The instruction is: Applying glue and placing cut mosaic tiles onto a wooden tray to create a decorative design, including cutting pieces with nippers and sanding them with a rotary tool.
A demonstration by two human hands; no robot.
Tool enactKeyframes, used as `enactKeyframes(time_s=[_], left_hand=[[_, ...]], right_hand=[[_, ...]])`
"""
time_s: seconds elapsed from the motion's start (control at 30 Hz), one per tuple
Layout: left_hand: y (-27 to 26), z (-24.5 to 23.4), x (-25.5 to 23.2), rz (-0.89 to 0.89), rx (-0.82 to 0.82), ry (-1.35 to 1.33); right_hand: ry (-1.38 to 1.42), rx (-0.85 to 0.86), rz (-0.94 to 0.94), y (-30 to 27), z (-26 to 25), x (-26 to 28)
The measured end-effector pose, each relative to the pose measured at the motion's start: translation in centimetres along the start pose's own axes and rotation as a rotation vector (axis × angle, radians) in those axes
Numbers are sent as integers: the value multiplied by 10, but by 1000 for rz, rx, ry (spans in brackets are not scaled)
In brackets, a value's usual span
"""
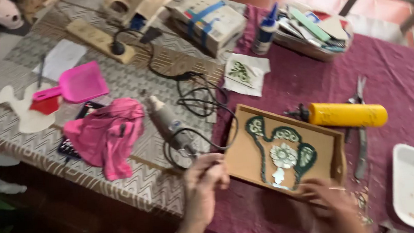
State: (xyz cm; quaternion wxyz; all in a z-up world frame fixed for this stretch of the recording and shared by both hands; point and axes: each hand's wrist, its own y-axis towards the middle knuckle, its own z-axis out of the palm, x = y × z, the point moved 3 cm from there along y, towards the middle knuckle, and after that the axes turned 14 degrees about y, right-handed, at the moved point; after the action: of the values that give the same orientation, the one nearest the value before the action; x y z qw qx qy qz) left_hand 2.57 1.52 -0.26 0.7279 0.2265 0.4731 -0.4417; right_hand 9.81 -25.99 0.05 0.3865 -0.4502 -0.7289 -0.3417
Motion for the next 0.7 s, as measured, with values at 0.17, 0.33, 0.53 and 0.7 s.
enactKeyframes(time_s=[0.17,0.33,0.53,0.7], left_hand=[[-10,-107,-32,226,-465,107],[-21,-165,-33,156,-621,48],[2,-172,-17,39,-562,213],[31,-165,-11,55,-532,238]], right_hand=[[-206,489,-473,35,155,81],[-127,121,-852,116,223,130],[-591,537,1,219,289,60],[-275,463,49,190,311,32]])
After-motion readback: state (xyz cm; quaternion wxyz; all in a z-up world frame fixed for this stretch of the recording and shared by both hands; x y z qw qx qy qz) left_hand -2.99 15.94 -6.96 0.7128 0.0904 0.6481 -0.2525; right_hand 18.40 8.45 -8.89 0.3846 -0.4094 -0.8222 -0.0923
